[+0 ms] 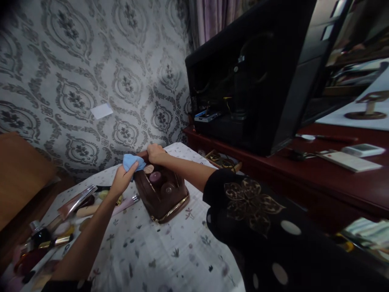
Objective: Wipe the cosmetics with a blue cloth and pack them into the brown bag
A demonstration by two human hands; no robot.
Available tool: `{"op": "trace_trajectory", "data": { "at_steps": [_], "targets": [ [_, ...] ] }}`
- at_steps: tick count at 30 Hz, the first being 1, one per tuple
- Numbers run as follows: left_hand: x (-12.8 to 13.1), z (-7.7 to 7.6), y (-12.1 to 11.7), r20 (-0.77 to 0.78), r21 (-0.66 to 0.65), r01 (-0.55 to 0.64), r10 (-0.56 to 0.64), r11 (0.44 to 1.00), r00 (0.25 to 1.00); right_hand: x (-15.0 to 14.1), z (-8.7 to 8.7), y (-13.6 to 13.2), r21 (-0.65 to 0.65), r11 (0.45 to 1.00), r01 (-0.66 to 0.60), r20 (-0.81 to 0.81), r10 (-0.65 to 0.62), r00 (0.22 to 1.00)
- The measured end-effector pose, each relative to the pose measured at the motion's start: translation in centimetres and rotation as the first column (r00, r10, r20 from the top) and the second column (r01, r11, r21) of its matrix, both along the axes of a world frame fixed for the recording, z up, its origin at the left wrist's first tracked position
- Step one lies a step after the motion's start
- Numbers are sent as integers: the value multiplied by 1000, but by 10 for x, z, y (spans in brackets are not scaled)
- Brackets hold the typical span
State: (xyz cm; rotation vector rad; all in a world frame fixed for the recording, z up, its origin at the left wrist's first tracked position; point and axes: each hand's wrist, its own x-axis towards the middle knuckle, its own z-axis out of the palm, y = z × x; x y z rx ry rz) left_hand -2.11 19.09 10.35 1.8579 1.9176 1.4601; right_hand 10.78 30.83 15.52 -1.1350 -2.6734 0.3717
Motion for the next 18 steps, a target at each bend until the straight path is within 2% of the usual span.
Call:
{"op": "trace_trajectory", "data": {
  "at_steps": [4, 11, 15, 18],
  "targets": [
    [2, 1, 0, -11, 8, -6, 6, 1000, 1000, 11, 5, -7, 9, 1000, -17, -13, 17, 1000],
    [3, 4, 0, -25, -6, -18, 18, 1000, 1000, 19, 3, -12, 7, 997, -74, -8, 74, 997],
    [4, 5, 0, -24, -12, -12, 12, 1000, 1000, 19, -3, -11, -7, 995, -104, 31, 105, 994],
    [5, 5, 0, -22, -10, 2, -2, 1000, 1000, 15, -14, -9, -48, 991, -129, 84, 132, 988]
  ]
}}
